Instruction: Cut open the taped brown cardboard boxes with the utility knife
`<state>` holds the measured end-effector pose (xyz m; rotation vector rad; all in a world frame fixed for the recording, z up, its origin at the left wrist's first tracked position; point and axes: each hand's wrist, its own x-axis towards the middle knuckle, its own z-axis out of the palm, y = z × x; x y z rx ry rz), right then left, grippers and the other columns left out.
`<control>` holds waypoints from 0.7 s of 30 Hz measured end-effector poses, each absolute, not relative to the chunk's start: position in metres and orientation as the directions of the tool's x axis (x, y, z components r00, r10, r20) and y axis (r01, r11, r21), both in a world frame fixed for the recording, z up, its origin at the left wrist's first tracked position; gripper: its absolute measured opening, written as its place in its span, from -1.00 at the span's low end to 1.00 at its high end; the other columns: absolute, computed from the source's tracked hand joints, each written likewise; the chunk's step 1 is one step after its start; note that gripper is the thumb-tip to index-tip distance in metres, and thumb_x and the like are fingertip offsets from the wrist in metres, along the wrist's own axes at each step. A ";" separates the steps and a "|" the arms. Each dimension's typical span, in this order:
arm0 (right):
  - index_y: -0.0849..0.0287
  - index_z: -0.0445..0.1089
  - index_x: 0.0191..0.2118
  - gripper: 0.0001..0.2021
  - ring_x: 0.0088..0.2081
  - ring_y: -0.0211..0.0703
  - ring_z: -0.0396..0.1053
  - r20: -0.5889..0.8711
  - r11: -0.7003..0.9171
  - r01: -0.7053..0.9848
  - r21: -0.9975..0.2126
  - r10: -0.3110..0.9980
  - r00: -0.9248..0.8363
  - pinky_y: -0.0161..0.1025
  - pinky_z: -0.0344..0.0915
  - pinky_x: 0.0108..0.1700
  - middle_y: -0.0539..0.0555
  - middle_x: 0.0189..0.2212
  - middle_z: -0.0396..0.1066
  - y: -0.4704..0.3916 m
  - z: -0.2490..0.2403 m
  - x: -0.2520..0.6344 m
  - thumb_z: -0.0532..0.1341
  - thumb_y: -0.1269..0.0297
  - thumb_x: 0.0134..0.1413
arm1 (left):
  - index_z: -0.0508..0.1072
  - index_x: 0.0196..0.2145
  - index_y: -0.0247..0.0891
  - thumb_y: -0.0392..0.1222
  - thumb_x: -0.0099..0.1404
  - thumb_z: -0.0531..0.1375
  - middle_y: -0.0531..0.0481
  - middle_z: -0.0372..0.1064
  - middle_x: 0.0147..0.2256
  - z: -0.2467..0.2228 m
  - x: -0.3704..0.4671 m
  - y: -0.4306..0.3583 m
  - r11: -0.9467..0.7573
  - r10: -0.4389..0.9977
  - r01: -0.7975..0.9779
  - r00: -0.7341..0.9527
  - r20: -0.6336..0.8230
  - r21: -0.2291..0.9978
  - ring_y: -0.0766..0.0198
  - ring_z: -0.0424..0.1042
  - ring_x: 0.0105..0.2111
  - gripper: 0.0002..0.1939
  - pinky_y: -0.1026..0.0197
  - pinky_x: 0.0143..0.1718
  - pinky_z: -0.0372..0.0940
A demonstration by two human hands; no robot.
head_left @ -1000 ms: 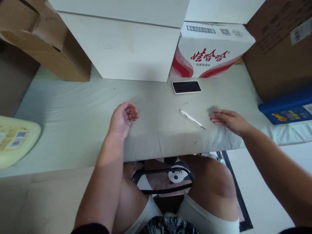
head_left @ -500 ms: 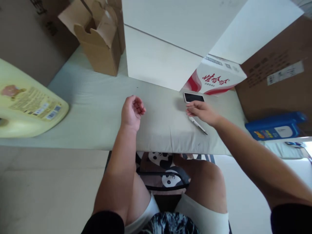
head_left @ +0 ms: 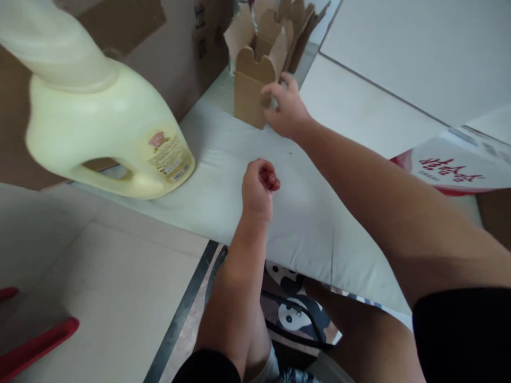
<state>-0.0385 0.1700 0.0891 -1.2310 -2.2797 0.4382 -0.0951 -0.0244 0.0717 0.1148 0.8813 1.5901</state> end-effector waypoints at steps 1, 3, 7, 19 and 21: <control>0.13 0.41 -0.03 -0.68 0.18 0.14 0.45 0.274 0.517 0.706 -0.485 0.856 -0.438 0.17 0.39 0.32 0.21 0.47 -0.02 0.182 0.089 -0.049 0.35 0.43 0.08 | 0.27 -0.60 -0.23 -0.23 0.42 0.02 0.12 0.03 -0.65 0.072 -0.096 -0.023 0.035 0.885 -0.805 -0.251 -0.393 0.593 0.45 0.09 -0.68 -0.60 0.33 -0.59 0.06; 0.15 0.39 -0.09 -0.73 0.23 0.28 0.41 0.250 0.496 0.747 -0.444 0.868 -0.428 0.29 0.33 0.36 0.20 0.46 0.01 0.198 0.086 -0.060 0.36 0.39 0.07 | 0.27 -0.60 -0.23 -0.26 0.41 0.04 0.13 0.03 -0.65 0.071 -0.097 -0.022 0.021 0.889 -0.791 -0.265 -0.374 0.611 0.46 0.10 -0.67 -0.61 0.32 -0.58 0.06; 0.17 0.40 -0.14 -0.81 0.28 0.37 0.36 0.295 0.579 0.693 -0.430 0.815 -0.498 0.35 0.30 0.36 0.18 0.29 0.26 0.198 0.076 -0.047 0.31 0.39 0.10 | 0.27 -0.57 -0.22 -0.22 0.42 0.08 0.12 0.07 -0.64 0.068 -0.095 -0.023 0.032 0.887 -0.754 -0.281 -0.366 0.656 0.44 0.14 -0.65 -0.64 0.30 -0.55 0.10; 0.05 0.61 -0.44 -0.78 -0.16 -0.03 0.64 0.434 0.617 0.484 -0.620 0.784 -0.444 -0.08 0.60 -0.05 0.05 -0.24 0.66 -0.014 0.115 0.164 0.30 0.29 0.25 | 0.22 -0.46 -0.19 -0.25 0.40 0.06 0.07 0.21 -0.43 0.048 -0.084 -0.020 -0.372 0.594 -0.380 -0.799 -0.098 0.847 0.32 0.31 -0.37 -0.76 0.21 -0.28 0.19; 0.03 0.64 -0.42 -0.76 -0.18 -0.07 0.66 0.473 0.627 0.453 -0.634 0.778 -0.414 -0.16 0.60 -0.12 0.07 -0.23 0.69 -0.057 0.114 0.202 0.30 0.28 0.28 | 0.29 -0.38 -0.18 -0.20 0.42 0.09 0.04 0.34 -0.32 0.048 -0.080 -0.016 -0.420 0.613 -0.316 -0.790 0.009 0.851 0.28 0.39 -0.22 -0.82 0.20 -0.16 0.25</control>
